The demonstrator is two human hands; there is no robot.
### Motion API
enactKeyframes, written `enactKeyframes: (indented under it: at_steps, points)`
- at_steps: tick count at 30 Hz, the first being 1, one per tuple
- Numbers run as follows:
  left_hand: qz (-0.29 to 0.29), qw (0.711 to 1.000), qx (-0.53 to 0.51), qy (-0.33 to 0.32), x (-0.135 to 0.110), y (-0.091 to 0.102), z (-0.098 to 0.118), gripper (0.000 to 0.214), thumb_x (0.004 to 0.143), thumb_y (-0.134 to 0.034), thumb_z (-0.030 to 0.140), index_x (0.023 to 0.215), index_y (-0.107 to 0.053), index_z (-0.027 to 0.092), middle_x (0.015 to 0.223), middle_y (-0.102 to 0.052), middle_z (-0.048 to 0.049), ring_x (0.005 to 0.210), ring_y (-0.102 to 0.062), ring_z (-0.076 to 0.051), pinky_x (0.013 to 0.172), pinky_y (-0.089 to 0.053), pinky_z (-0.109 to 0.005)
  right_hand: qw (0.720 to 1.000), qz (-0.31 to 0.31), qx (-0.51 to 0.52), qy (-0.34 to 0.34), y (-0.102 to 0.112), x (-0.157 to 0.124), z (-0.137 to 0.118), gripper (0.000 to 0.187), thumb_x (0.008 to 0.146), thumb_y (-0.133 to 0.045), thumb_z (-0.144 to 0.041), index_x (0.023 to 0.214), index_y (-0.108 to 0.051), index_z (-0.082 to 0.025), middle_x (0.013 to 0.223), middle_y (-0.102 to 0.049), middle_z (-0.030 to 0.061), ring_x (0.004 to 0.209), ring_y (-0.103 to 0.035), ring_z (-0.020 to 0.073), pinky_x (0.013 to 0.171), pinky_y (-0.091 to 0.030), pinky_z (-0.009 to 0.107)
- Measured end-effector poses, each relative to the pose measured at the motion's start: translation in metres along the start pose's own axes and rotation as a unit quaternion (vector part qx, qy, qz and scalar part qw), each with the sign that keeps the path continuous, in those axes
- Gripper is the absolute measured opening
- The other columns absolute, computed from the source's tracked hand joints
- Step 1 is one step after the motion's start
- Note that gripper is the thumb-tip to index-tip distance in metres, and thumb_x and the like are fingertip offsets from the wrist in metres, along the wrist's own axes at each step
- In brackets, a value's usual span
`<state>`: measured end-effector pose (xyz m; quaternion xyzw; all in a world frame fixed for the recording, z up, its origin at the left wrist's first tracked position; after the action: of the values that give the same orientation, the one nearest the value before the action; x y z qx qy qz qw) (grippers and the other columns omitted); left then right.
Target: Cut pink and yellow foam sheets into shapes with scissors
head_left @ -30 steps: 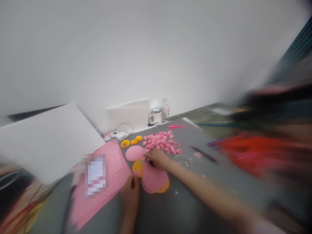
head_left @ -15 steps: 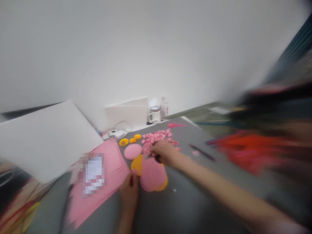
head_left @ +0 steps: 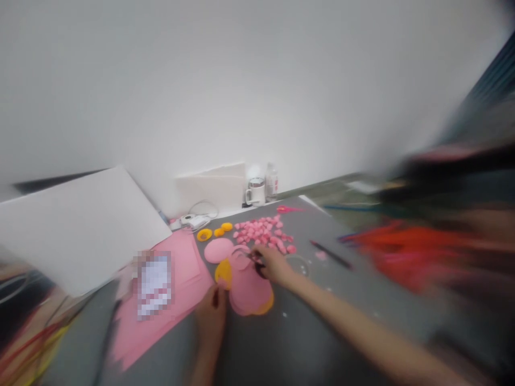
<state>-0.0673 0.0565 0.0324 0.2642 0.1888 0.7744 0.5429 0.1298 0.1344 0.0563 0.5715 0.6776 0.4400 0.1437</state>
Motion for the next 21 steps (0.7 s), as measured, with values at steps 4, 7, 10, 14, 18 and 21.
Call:
enactKeyframes:
  at_steps: [4, 7, 10, 14, 18, 21]
  points:
    - [0.0, 1.0, 0.01, -0.009, -0.001, 0.002, 0.003, 0.041, 0.08, -0.039, 0.05, 0.076, -0.064, 0.017, 0.06, -0.064, -0.0035, 0.056, -0.059, -0.018, 0.053, -0.041, -0.026, 0.994, 0.005, -0.052, -0.093, -0.008, 0.033, 0.013, 0.035, 0.063, -0.055, -0.005, 0.095, -0.058, -0.02, 0.08, -0.069, 0.0044, 0.075, -0.063, 0.0201, 0.056, -0.036, 0.022]
    - [-0.008, 1.0, 0.013, -0.007, -0.001, 0.001, 0.002, 0.04, 0.081, -0.039, 0.049, 0.078, -0.064, 0.018, 0.058, -0.063, -0.0022, 0.055, -0.059, -0.018, 0.051, -0.041, -0.025, 0.986, 0.006, -0.079, -0.146, -0.012, 0.049, 0.024, 0.028, 0.065, -0.058, -0.008, 0.092, -0.059, -0.017, 0.081, -0.069, 0.0073, 0.074, -0.063, 0.0212, 0.054, -0.034, 0.022]
    - [0.005, 1.0, 0.005, 0.0, 0.0, 0.001, -0.001, 0.041, 0.08, -0.039, 0.05, 0.076, -0.064, 0.018, 0.058, -0.063, -0.0025, 0.055, -0.059, -0.017, 0.05, -0.04, -0.024, 0.982, 0.005, -0.086, -0.169, -0.02, 0.053, 0.029, 0.027, 0.064, -0.06, -0.011, 0.091, -0.059, -0.017, 0.08, -0.069, 0.0067, 0.073, -0.063, 0.0211, 0.052, -0.032, 0.022]
    - [0.02, 1.0, 0.0, 0.0, 0.001, 0.002, -0.002, 0.04, 0.079, -0.041, 0.05, 0.069, -0.062, 0.017, 0.059, -0.064, -0.0033, 0.055, -0.059, -0.017, 0.05, -0.04, -0.024, 0.983, 0.022, -0.077, -0.164, -0.028, 0.052, 0.028, 0.025, 0.064, -0.058, -0.008, 0.087, -0.06, -0.018, 0.079, -0.07, 0.0053, 0.074, -0.063, 0.0206, 0.052, -0.03, 0.022]
    - [0.007, 1.0, -0.003, 0.002, 0.0, 0.001, -0.001, 0.039, 0.079, -0.041, 0.049, 0.072, -0.063, 0.017, 0.06, -0.064, -0.0033, 0.056, -0.059, -0.018, 0.049, -0.04, -0.024, 0.986, 0.063, -0.054, -0.145, -0.019, 0.05, 0.019, 0.027, 0.067, -0.056, -0.009, 0.091, -0.059, -0.02, 0.077, -0.069, 0.0037, 0.072, -0.062, 0.0205, 0.052, -0.03, 0.022]
    - [0.002, 1.0, -0.01, 0.004, 0.0, 0.001, -0.002, 0.04, 0.08, -0.041, 0.05, 0.073, -0.063, 0.018, 0.06, -0.064, -0.0032, 0.055, -0.058, -0.018, 0.048, -0.04, -0.023, 0.987, 0.099, -0.028, -0.12, 0.001, 0.054, 0.006, 0.027, 0.068, -0.054, -0.01, 0.091, -0.059, -0.022, 0.075, -0.068, 0.0016, 0.069, -0.061, 0.0194, 0.053, -0.032, 0.022]
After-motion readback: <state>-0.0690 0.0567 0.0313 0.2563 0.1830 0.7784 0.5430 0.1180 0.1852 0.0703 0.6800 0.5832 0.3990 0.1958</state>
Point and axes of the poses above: each hand's wrist, its own x-axis towards the middle knuckle, its own y-axis out of the back of the hand, z = x × y, the point moved 7 cm from there along x, towards the middle knuckle
